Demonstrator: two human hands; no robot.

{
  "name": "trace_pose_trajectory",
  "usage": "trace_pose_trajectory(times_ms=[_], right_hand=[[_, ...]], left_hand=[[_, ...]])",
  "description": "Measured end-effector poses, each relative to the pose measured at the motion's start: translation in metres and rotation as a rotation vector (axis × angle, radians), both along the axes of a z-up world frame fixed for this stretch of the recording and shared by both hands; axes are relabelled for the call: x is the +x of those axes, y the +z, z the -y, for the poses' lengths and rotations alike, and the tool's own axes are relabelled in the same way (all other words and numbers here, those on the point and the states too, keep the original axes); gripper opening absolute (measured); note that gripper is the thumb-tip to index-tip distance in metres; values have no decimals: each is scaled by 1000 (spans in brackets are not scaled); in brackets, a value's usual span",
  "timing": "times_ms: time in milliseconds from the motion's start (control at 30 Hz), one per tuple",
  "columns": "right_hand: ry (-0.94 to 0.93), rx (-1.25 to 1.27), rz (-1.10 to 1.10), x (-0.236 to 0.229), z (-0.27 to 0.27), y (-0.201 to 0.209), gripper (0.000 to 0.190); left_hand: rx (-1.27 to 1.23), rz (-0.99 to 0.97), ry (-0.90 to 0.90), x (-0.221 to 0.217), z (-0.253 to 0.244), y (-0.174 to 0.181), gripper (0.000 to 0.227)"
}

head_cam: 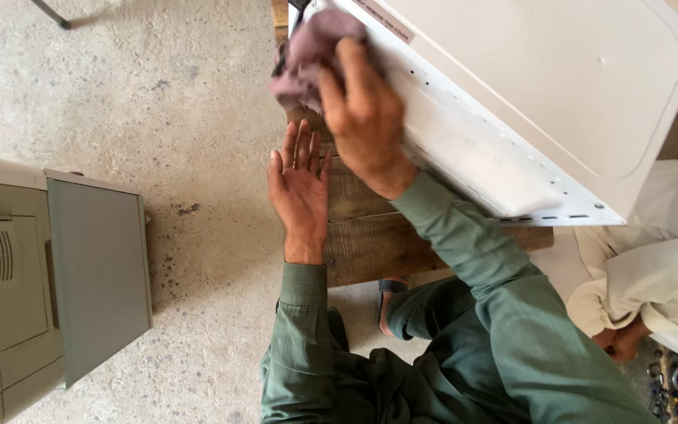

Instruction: The person wipes the exterior surfaces of a white microwave oven using a cloth. They clean the top, sides, and back of the appliance while it rests on a wooden board.

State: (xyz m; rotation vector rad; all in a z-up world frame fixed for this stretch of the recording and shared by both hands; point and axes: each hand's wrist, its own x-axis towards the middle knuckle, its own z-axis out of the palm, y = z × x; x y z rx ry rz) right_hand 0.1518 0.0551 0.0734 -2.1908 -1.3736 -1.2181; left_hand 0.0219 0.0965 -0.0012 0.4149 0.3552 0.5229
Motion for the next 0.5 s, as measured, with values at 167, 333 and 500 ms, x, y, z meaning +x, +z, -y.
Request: trace_pose_trajectory(times_ms=[167, 333, 500], right_hand=[[-108, -223, -126, -6, -11, -62, 25], [-98, -187, -121, -1, -13, -69, 26], [-227, 9, 11, 10, -40, -67, 47]], left_hand=[[19, -35, -8, 3, -2, -7, 69], [-26, -54, 10, -1, -7, -16, 68], [-67, -44, 30, 5, -11, -25, 69]])
